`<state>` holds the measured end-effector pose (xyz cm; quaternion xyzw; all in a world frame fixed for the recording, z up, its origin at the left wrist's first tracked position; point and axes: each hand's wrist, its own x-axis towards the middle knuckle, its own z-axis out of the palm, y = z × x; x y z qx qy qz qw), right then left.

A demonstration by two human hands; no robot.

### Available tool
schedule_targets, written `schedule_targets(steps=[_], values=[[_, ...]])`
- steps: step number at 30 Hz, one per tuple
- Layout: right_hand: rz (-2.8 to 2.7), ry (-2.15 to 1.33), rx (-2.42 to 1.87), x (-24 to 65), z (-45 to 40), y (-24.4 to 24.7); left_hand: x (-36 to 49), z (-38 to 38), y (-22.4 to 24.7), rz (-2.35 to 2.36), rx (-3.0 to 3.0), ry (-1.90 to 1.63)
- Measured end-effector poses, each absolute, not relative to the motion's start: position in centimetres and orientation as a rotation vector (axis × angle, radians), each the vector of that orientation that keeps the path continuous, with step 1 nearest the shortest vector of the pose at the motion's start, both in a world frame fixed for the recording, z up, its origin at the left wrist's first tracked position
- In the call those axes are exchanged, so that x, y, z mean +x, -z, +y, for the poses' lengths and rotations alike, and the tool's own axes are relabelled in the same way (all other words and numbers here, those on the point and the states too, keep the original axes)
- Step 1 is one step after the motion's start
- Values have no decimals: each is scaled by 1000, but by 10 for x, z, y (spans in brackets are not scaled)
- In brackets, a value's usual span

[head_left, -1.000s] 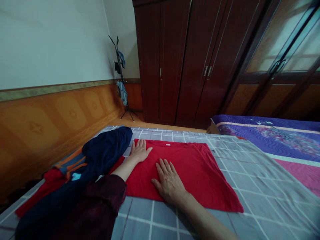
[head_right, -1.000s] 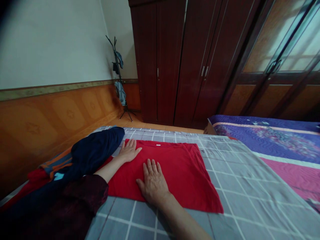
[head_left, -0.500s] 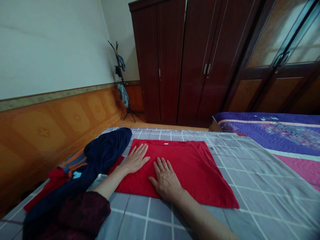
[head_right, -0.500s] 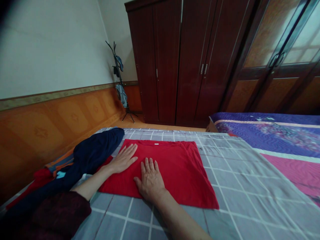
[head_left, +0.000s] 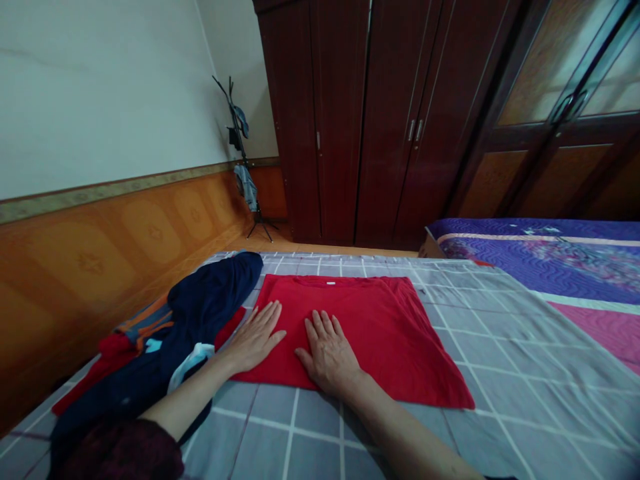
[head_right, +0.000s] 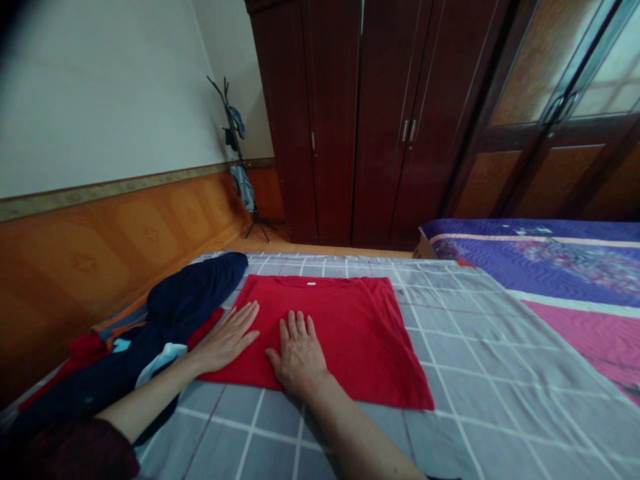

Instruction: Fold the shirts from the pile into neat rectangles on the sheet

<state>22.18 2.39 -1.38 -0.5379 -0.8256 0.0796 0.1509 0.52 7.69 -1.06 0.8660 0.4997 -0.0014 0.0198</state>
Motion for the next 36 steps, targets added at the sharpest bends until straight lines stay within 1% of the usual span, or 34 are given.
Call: schedule_targets(steps=[3,5,7,9,10,12,16,20,23,29,33,36], values=[[-2372,-233,-1537,221,24,14,-1,79,7,1779,2538,86],[-2370,-234,-1540,221,24,13,2,84,1,1870,2536,80],[-2369,-232,-1544,221,24,12,14,89,-3,1790,2638,21],[-2377,-237,-1550,221,24,11,30,94,-2,1571,2747,-24],[-2384,-240,-1553,221,24,10,38,98,0,1483,2759,-18],[-2394,-243,-1562,221,24,9,50,111,5,1449,2696,22],[-2396,-234,-1575,220,25,9,49,151,14,1665,2515,36],[-2395,-221,-1563,221,25,11,35,174,12,1878,2408,-6],[-2391,-219,-1563,221,25,13,34,167,9,1917,2432,-53],[-2395,-229,-1563,220,24,13,37,139,20,1660,2580,-37],[-2393,-236,-1572,221,25,11,25,143,19,1779,2513,-43],[-2398,-243,-1571,221,26,10,19,133,13,1915,2452,-60]])
